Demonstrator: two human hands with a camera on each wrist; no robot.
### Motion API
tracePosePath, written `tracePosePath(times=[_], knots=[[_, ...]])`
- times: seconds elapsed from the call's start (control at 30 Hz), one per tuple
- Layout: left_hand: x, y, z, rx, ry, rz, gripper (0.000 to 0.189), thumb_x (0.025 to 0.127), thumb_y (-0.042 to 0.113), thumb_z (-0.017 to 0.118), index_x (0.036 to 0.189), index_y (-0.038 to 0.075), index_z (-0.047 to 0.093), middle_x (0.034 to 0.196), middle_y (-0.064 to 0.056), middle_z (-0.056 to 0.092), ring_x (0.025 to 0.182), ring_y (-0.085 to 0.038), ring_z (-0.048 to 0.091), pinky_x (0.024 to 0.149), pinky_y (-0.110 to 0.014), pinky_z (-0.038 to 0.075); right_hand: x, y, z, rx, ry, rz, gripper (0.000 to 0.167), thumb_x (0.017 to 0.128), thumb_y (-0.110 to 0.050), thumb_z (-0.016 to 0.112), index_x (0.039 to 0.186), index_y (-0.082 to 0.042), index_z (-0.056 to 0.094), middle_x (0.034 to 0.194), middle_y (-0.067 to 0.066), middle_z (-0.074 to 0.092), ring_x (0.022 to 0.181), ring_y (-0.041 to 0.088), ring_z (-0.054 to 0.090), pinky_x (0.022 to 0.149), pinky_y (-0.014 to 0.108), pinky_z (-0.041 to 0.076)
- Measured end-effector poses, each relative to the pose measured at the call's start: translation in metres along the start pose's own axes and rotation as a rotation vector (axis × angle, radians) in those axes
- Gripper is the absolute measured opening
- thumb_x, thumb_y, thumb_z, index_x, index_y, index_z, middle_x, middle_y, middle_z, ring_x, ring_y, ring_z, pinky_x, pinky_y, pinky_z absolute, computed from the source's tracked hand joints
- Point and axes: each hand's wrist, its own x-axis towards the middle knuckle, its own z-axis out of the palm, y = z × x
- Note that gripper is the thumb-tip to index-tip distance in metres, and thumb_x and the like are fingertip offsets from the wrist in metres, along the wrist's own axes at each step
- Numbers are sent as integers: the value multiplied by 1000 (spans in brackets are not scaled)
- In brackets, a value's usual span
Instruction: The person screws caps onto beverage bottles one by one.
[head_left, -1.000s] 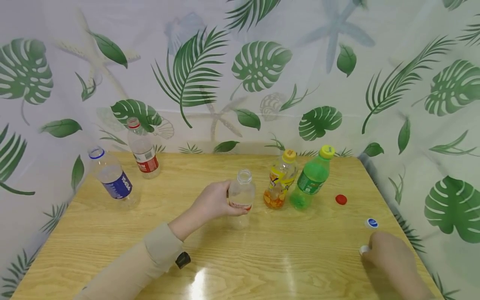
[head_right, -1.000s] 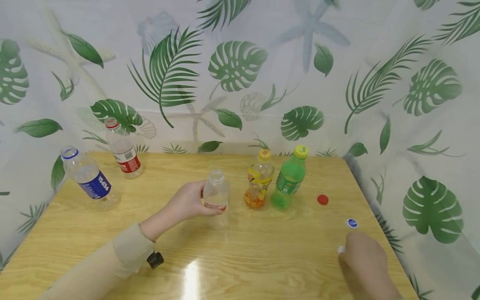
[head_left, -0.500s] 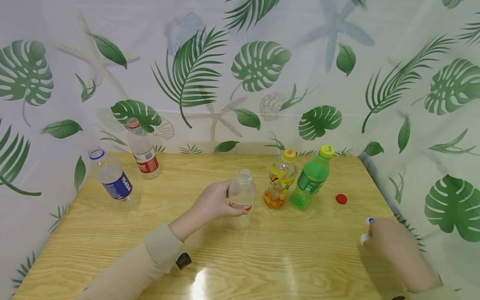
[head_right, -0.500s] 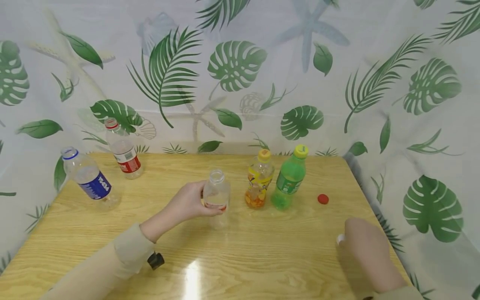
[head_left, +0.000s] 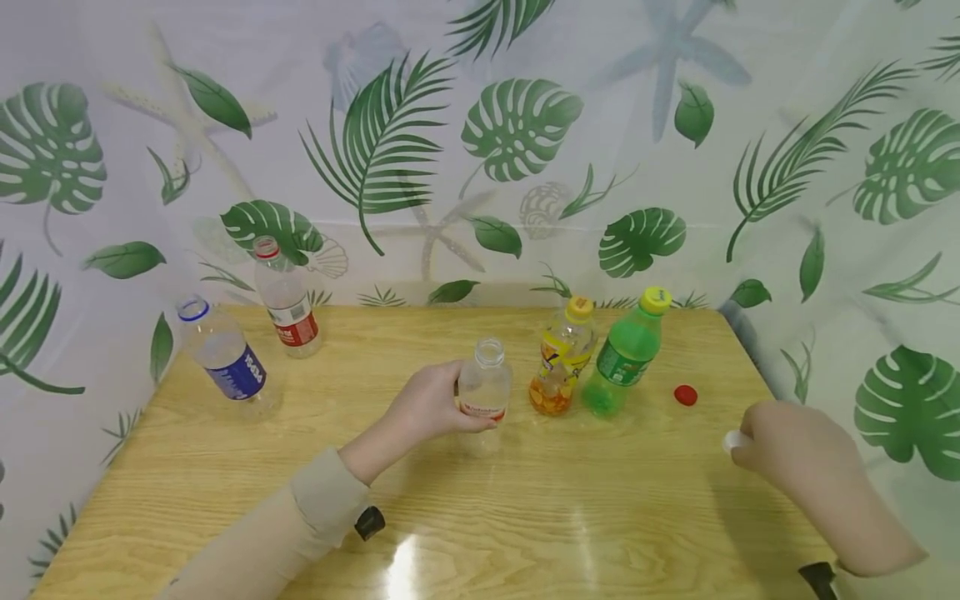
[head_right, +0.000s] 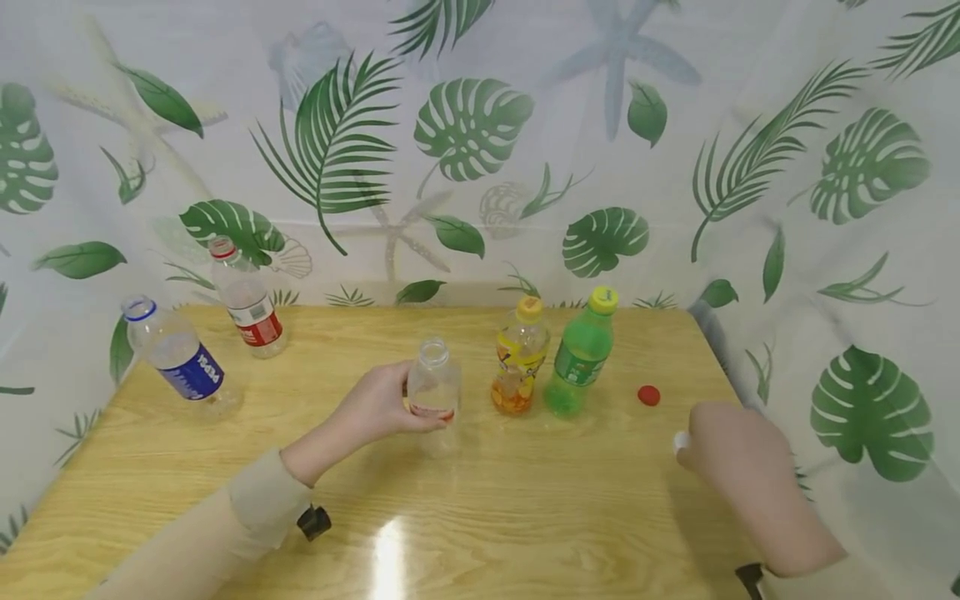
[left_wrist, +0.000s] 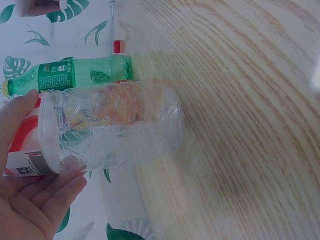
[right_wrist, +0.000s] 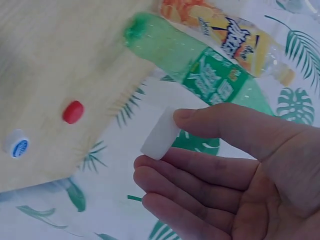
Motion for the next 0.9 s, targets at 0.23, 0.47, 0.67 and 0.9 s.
tracePosePath(times=[0.23, 0.47, 0.67, 0.9], knots=[[-1, 1, 2, -14, -1, 4, 57, 77, 27, 98, 124, 10, 71, 114, -4, 80, 107, -23, 77, 93, -40, 63, -12, -17, -13, -20, 122, -55, 42, 94, -20, 67, 59, -19, 45, 57, -5, 38, 56, 15, 38, 55, 32, 28], [-2, 0, 2, 4, -1, -5, 57, 77, 29, 98, 124, 10, 71, 114, -4, 80, 106, -22, 77, 92, -39, 63, -15, -39, -27, -17, 158, -76, 39, 91, -17, 70, 61, -19, 47, 58, -5, 38, 57, 15, 40, 55, 31, 27], [-2, 1, 3, -4, 0, -7, 57, 77, 28, 98, 123, 10, 71, 115, -4, 80, 107, -23, 77, 93, -39, 63, -14, -54, -39, -18, 205, -115, 23, 87, -15, 73, 68, -16, 60, 61, -5, 39, 59, 15, 40, 54, 31, 27], [-1, 2, 1, 1, 0, -18, 57, 77, 29, 98, 124, 11, 71, 114, -3, 80, 106, -22, 77, 92, -39, 63, -5, -75, -51, -50, 277, -206, 14, 86, -14, 78, 75, -11, 69, 62, -4, 47, 58, 15, 40, 53, 30, 28]])
